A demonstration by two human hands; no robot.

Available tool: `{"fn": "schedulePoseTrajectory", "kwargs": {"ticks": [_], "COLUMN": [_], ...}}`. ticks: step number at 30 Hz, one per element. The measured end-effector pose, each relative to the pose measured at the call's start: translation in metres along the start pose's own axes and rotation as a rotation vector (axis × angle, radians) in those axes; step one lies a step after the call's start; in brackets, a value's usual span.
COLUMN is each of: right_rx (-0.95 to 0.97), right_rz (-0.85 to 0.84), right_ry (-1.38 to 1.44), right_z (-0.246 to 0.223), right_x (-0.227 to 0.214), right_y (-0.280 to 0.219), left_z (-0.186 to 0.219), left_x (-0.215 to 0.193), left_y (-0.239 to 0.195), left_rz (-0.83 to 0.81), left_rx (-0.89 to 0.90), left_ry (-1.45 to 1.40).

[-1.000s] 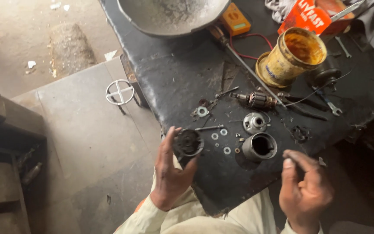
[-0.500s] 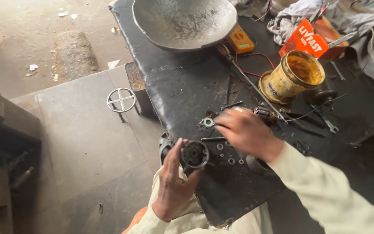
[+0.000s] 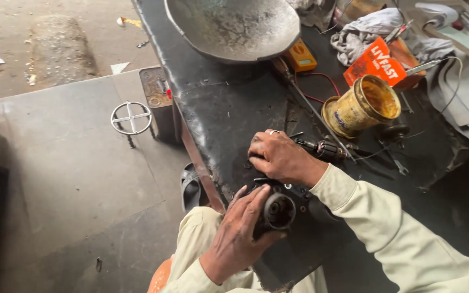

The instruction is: The person sits at a workbench assembling small electric motor components, fitting brushes and small parts into a circular housing by hand, pressing parts into place, and wiping a component with a white cloth. The person continues fitting parts into the housing while holding it on their lap.

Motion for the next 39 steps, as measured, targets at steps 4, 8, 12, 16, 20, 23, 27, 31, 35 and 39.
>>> {"fn": "schedulePoseTrajectory", "kwargs": {"ticks": [4, 8, 12, 16, 20, 23, 27, 31, 35, 39], "right_rx": [0.079, 0.289, 0.369, 0.391, 0.254, 0.183, 0.221, 0.215, 0.314, 0.386], "right_rz": [0.145, 0.331, 0.481, 0.61, 0.601, 0.652, 0.703, 0.773, 0.716, 1.073], "right_ry": [0.129, 0.356, 0.668, 0.755, 0.928, 0.978, 1.058, 0.9, 0.537, 0.182], "right_z": [0.0, 0.003, 0.01, 0.001, -0.017, -0.03, -0.037, -0.054, -0.061, 0.007], "right_x": [-0.013, -0.038, -0.047, -0.062, -0.045, -0.035, -0.027, -0.042, -0.077, -0.114], "right_y": [-0.006, -0.03, -0.067, -0.105, -0.111, -0.105, -0.107, -0.121, -0.147, -0.204], "left_z": [-0.006, -0.009, -0.014, -0.015, 0.0, 0.016, 0.023, 0.036, 0.032, -0.02], "left_x": [-0.007, -0.008, -0.003, 0.005, 0.01, 0.015, 0.027, 0.03, 0.032, 0.032], "left_y": [-0.004, -0.002, -0.006, 0.003, 0.037, 0.065, 0.078, 0.084, 0.083, 0.064], "left_rz": [-0.006, -0.068, -0.023, 0.072, 0.23, 0.167, 0.06, 0.066, 0.14, 0.254], "left_rx": [-0.029, -0.034, -0.039, -0.161, -0.23, -0.234, -0.294, -0.29, -0.045, -0.383], "left_ry": [-0.03, 0.035, -0.031, -0.077, 0.13, 0.091, -0.287, -0.349, 0.084, 0.091]}}
Point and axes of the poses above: each hand's wrist, its own y-axis towards the middle knuckle, its own x-axis out of the palm, z = x × y, the point moved 1 cm from there along y, towards the middle knuckle, and after that the axes turned 3 degrees about -x, right-handed, at the moved point
